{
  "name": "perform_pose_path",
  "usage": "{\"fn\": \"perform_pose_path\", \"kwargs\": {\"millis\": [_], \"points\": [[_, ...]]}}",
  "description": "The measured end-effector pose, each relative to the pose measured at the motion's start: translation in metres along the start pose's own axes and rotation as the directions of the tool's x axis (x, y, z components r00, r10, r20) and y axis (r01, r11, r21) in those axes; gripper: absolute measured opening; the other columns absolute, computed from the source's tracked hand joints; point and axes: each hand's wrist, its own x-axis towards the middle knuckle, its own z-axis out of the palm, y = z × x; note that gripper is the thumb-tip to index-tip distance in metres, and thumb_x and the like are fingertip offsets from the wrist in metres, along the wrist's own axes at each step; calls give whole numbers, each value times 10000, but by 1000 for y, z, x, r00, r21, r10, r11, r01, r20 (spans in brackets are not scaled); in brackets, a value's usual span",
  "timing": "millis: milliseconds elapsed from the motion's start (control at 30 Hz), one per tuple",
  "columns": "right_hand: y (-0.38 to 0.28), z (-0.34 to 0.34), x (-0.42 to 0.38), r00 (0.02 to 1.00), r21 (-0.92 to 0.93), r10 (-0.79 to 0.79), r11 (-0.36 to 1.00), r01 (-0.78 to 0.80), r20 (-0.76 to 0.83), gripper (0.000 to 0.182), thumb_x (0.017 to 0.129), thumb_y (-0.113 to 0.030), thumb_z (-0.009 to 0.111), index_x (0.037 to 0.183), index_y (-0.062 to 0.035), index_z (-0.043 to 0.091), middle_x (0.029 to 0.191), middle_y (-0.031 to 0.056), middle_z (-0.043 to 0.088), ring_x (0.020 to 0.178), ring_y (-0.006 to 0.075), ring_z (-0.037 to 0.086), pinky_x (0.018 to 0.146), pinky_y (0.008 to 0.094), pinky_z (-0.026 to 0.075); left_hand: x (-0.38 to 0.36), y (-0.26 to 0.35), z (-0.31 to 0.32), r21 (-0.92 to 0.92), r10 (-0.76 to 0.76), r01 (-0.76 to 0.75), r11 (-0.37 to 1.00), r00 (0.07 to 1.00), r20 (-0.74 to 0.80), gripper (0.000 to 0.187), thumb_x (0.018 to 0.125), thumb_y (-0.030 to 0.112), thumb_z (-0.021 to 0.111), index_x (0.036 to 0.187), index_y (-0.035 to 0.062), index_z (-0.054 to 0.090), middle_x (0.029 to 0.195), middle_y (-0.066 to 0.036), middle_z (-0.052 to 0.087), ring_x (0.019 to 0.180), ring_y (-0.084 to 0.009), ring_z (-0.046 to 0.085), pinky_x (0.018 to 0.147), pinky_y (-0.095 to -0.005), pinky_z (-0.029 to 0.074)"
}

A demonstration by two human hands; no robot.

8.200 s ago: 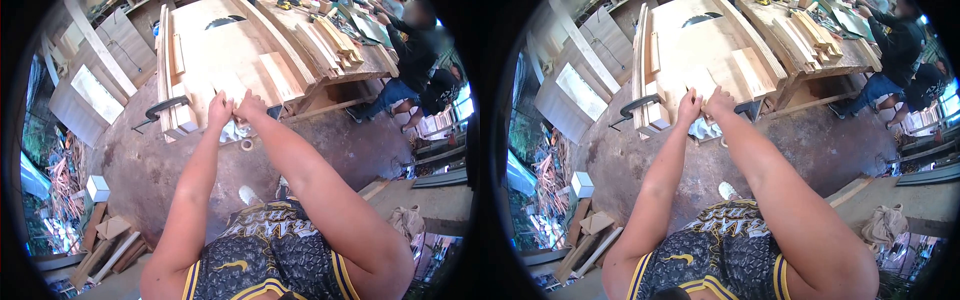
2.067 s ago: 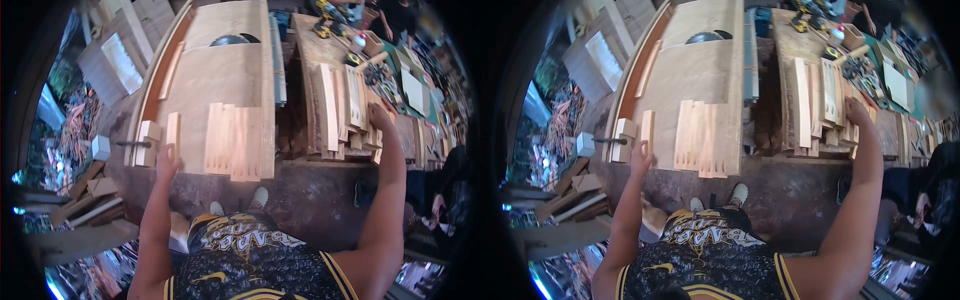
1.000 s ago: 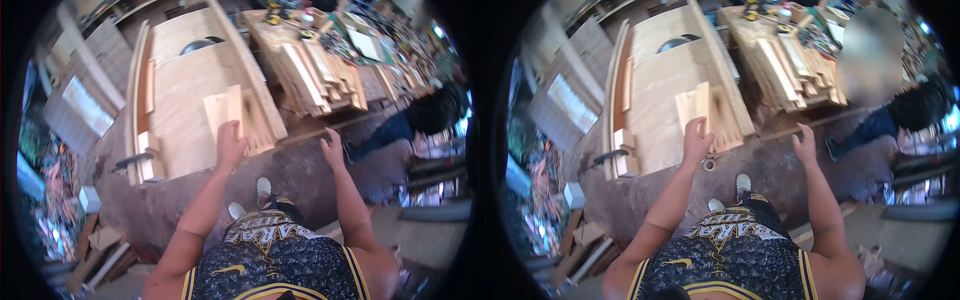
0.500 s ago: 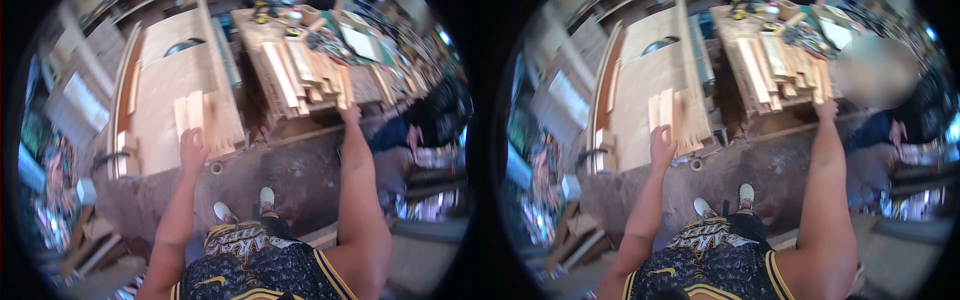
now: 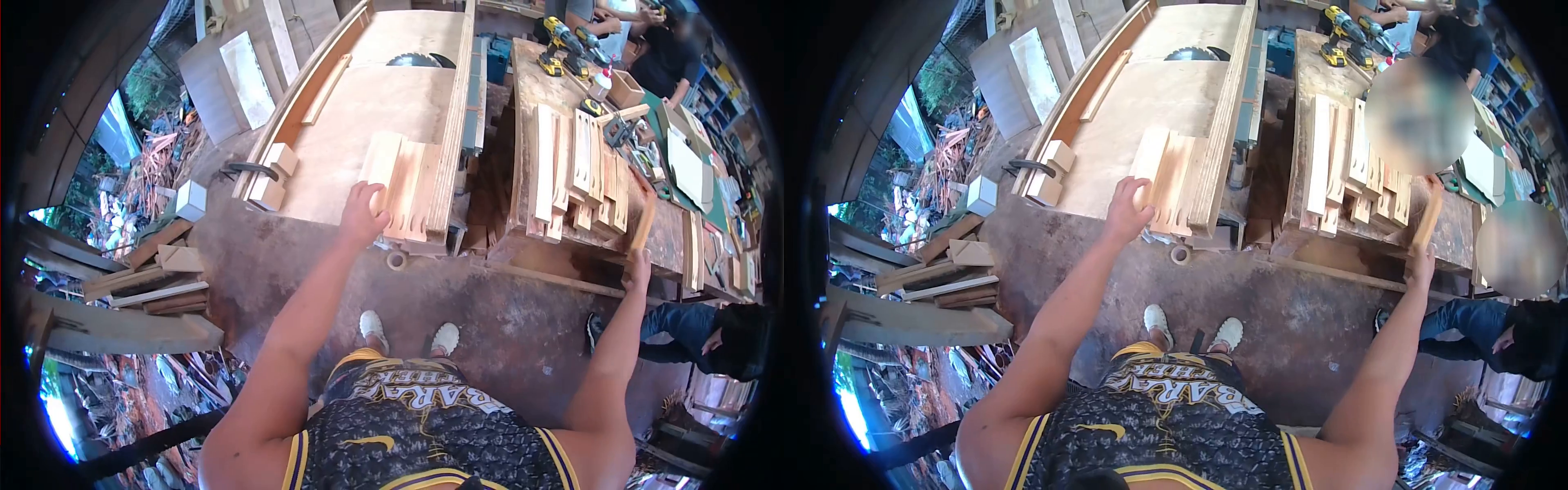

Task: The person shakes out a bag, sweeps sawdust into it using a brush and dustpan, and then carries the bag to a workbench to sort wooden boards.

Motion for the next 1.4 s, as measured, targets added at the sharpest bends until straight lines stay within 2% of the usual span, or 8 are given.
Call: {"fn": "perform_pose_path", "kwargs": {"millis": [67, 133, 200, 367, 533, 733, 1100, 1400], "points": [[-35, 23, -82, 981, 514, 194, 843, -156, -19, 742, 804, -340, 685, 1419, -87, 354, 1284, 79, 504, 1133, 246, 515, 908, 422, 452, -2, 3, -1, -51, -35, 34, 998, 999, -14, 517, 709, 130, 678, 1207, 91, 548, 1329, -207, 446, 1230, -372, 457, 1023, -407, 406], [-39, 64, -145, 969, 574, -247, 796, 192, 19, 735, 828, -395, 649, 1439, -133, 335, 1285, 117, 477, 1083, 263, 523, 865, 433, 469, -5, 7, -3, -100, -40, 37, 994, 999, -22, 519, 709, 123, 682, 1209, 90, 547, 1324, -203, 448, 1233, -367, 455, 1025, -402, 404], [-65, 110, -221, 925, 658, -348, 734, 166, 155, 749, 813, -351, 663, 1430, -83, 334, 1322, 96, 473, 1177, 259, 511, 952, 428, 454, -9, 10, -5, -150, -45, 42, 988, 999, -17, 521, 710, 117, 686, 1211, 89, 546, 1318, -198, 450, 1235, -361, 453, 1027, -396, 402], [-115, 230, -352, 755, 628, -315, 762, -160, 574, 794, 730, -289, 647, 1428, -60, 347, 1304, 131, 487, 1207, 259, 495, 978, 406, 452, -13, 13, -12, -195, -68, 54, 979, 996, -64, 498, 721, 69, 691, 1196, 36, 545, 1260, -176, 495, 1224, -320, 466, 1052, -379, 378], [-146, 331, -412, 661, 361, -283, 932, 20, 695, 808, 771, -191, 675, 1472, -69, 294, 1257, 141, 504, 1165, 212, 493, 999, 355, 397, -9, -19, -26, -284, -44, 34, 958, 999, -27, 506, 727, 67, 702, 1205, 39, 538, 1262, -175, 492, 1230, -327, 457, 1055, -385, 373], [-110, 439, -418, 825, 28, -465, 876, 482, 321, 716, 794, -115, 666, 1431, -33, 351, 1265, 158, 522, 1162, 252, 508, 996, 354, 399, -3, -63, -50, -385, 14, -7, 923, 1000, 15, 509, 739, 71, 707, 1210, 18, 521, 1250, -177, 490, 1227, -332, 444, 1058, -390, 360], [-129, 494, -458, 897, -711, -440, 641, 289, -32, 738, 702, -314, 721, 1336, -92, 415, 1288, 227, 395, 1193, 414, 414, 945, 525, 379, 16, -71, -54, -523, 113, -19, 852, 983, 148, 566, 760, 98, 701, 1275, 41, 474, 1305, -175, 445, 1284, -320, 396, 1083, -379, 339], [-109, 513, -459, 807, -804, -576, 538, 254, -131, 710, 705, -294, 740, 1317, -103, 433, 1353, 252, 318, 1260, 441, 347, 978, 545, 350, 16, -95, -75, -510, 124, -7, 860, 973, 196, 561, 765, 102, 697, 1274, 32, 472, 1304, -171, 446, 1278, -311, 402, 1083, -377, 341]]}}
